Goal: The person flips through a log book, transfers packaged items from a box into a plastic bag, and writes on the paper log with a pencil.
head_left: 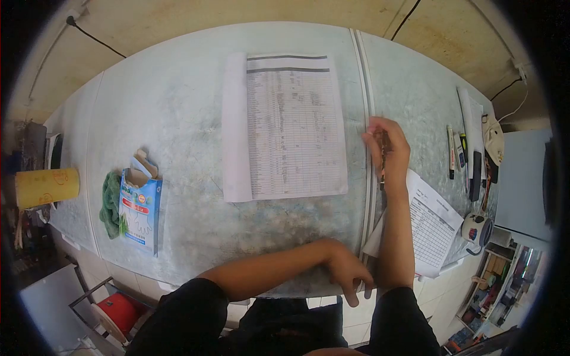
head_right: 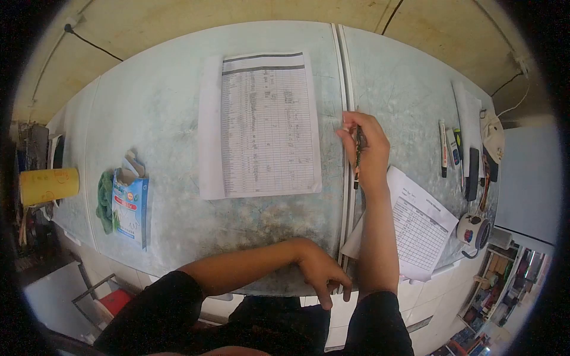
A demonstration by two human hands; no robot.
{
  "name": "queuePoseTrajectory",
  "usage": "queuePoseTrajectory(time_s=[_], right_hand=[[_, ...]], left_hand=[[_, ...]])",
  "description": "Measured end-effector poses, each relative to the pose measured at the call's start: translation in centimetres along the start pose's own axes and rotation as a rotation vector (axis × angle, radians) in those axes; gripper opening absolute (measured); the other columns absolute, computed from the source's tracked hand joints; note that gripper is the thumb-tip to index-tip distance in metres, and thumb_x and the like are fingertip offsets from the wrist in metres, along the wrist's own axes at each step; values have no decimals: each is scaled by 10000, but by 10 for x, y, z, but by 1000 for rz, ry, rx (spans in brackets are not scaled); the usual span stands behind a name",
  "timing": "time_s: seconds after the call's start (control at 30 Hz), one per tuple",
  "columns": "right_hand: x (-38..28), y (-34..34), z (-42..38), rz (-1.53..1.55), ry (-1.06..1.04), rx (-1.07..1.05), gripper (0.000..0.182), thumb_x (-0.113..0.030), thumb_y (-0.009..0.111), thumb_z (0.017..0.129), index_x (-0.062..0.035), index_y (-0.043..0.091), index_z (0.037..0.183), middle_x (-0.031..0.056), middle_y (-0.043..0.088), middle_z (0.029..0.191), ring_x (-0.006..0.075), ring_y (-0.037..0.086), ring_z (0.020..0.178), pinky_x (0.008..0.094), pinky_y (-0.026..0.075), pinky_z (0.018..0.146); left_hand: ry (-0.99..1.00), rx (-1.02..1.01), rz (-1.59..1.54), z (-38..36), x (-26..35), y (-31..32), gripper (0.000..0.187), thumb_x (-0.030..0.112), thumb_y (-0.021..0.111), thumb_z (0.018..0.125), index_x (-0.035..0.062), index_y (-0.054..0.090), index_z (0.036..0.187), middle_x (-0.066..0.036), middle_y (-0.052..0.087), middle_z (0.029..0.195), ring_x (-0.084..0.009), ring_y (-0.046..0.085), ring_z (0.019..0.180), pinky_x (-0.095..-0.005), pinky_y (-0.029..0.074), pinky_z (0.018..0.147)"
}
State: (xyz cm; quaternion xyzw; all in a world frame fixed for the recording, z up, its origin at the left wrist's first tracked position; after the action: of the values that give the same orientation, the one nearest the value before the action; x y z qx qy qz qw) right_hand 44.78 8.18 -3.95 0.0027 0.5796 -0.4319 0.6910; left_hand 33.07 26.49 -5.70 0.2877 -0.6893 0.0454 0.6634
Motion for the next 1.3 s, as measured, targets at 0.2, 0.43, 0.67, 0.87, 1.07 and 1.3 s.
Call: queuePoseTrajectory(time_s=[0.2, 0.43, 0.67, 0.87, 1.07, 1.3], right_hand=[[-7, 0, 0, 47, -10, 20, 361, 107, 734, 854, -14, 667, 1188, 97, 640, 1169, 145, 635, 1008, 257, 528, 901], [-8, -1, 0, 22, -60, 68, 301, 95, 733, 864, -16, 680, 1138, 102, 640, 1164, 143, 643, 974, 251, 527, 869], [-13, -7, -2, -25, -159, 152, 226, 82, 735, 868, -17, 672, 1061, 114, 646, 1123, 169, 653, 942, 265, 530, 824], [0, 1, -4, 63, 176, -40, 263, 99, 751, 820, -46, 683, 1028, 90, 684, 1038, 197, 673, 956, 314, 543, 813], [-28, -2, 1, -305, -207, 99, 212, 65, 747, 837, -54, 693, 1004, 115, 730, 989, 251, 694, 918, 337, 548, 811], [-22, -5, 0, -167, -197, 195, 192, 51, 735, 865, -55, 698, 1022, 109, 731, 1000, 227, 698, 890, 300, 546, 821]], left_hand=[[32, 3, 47, 6, -4, 0, 756, 493, 782, 875, 88, 512, 1453, -99, 651, 968, -216, 633, 889, -352, 507, 747], [18, 14, 33, 5, -4, -1, 761, 503, 782, 871, 90, 514, 1451, -110, 654, 975, -218, 630, 894, -354, 504, 744], [35, 12, 45, 8, -8, 0, 759, 504, 776, 875, 85, 513, 1451, -118, 662, 988, -223, 639, 900, -351, 509, 724], [30, 11, 34, 3, -2, 0, 744, 480, 775, 884, 77, 511, 1450, -115, 669, 982, -215, 648, 867, -336, 515, 660], [61, 30, 65, 9, -8, 0, 757, 478, 786, 875, 71, 511, 1450, -116, 669, 984, -214, 649, 862, -337, 518, 665], [13, 13, 24, 1, 0, -1, 765, 478, 793, 867, 65, 514, 1447, -119, 670, 972, -223, 647, 895, -361, 510, 764]])
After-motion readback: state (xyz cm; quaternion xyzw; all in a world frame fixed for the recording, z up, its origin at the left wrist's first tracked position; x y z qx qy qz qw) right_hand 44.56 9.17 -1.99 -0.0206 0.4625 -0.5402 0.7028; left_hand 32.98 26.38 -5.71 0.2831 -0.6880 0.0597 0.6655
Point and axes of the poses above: each hand's wrist, its own z-axis towards the middle knuckle, its own y-axis out of the palm, x = y × z, the point moved 5 cm from there along z, towards the middle knuckle
